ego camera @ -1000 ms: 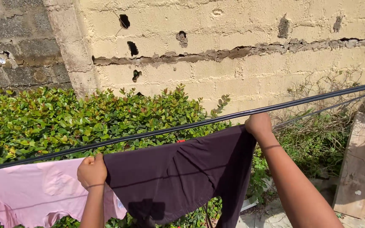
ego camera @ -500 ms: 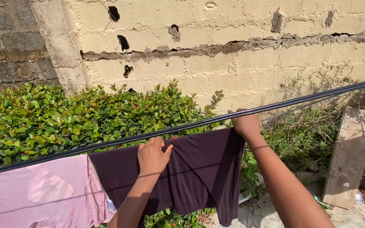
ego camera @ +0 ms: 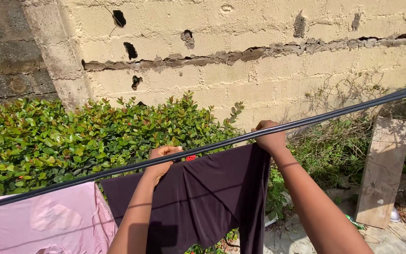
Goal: Hanging wet laundry on a clothesline outdoors to dry.
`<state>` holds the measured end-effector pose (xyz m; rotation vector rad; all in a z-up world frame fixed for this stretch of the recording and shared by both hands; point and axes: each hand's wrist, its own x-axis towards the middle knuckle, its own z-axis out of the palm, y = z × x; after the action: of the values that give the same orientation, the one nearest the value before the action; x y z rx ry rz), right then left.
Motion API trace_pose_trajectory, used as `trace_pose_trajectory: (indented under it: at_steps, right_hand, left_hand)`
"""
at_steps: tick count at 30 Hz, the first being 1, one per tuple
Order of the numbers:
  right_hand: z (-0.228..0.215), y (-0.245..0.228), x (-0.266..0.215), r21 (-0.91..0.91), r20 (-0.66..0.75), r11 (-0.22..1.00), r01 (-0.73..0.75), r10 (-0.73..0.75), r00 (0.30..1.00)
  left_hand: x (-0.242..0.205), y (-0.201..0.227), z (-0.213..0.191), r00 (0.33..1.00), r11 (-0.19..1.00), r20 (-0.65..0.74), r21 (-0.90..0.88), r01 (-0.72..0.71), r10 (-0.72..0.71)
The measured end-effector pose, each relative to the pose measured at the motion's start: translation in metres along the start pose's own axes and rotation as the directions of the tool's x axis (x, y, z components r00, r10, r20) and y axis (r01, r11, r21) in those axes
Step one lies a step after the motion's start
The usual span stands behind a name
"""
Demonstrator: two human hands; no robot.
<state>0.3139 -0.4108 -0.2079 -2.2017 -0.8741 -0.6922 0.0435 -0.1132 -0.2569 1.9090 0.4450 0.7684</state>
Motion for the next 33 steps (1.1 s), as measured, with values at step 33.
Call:
trace_pose_trajectory:
  at_steps: [33]
  right_hand:
    - [0.021,-0.134,-0.09,0.279,-0.231,0.813,0.511,-0.459,0.858]
  left_hand:
    - [0.001,0.01,-0.003,0.99,0.999,0.133,-0.035,0.039,-0.035]
